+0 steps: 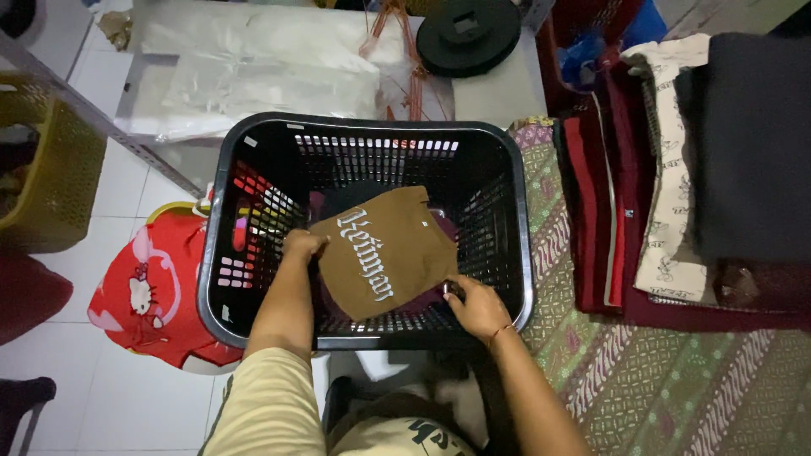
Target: The person takes a brown t-shirt from a laundry basket and places it on a patterned surface. They spray the shirt with water from a bottle and iron it using a manual iron. The person folds the shirt, irons the folded sections, and then places the finished item on a stack of clothes.
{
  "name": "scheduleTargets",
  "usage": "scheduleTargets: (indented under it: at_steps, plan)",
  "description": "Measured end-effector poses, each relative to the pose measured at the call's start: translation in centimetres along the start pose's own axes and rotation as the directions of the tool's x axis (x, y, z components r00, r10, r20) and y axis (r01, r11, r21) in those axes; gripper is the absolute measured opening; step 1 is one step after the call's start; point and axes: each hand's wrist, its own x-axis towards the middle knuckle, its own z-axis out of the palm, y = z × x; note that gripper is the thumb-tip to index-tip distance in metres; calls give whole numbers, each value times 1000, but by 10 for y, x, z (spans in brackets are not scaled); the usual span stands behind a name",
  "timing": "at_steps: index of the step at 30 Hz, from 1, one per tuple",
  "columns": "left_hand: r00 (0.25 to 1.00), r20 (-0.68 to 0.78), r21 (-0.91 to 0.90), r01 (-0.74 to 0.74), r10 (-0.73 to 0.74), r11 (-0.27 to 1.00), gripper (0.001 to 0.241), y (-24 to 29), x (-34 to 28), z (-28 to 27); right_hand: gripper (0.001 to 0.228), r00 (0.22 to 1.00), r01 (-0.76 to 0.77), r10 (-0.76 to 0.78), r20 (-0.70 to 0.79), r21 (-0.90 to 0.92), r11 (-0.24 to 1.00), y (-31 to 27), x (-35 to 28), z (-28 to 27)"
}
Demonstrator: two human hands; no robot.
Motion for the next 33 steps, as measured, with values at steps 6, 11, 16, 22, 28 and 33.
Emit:
scheduleTargets:
  at_steps: [6,11,16,22,28,33]
  plan:
    - [936,-90,114,-329,339,938,32,83,-48,-27,36,990,-52,74,-120,176,983,13,6,10]
    - [737,109,-122,-656,667,745,29,188,-308,-98,64,977,-116,208,49,939,323,-27,-2,-11]
    - [119,539,-413,-825,833,386,32,181,-448,-106,97,935,-246,241,261,965,-91,-22,25,-9]
    - [768,-45,-762,-439,638,475,24,166,-358,-66,68,952,178,156,-262,893,413,-40,-17,-46]
    - [742,338,-941,250,579,229,42,166,-362,-125,48,868,471,-486,-102,480,740,-104,-121,-119]
    - [409,358,-605,786,840,-125,59,147,-326,-118,26,938,347,-286,-198,555,756,-78,-112,-99]
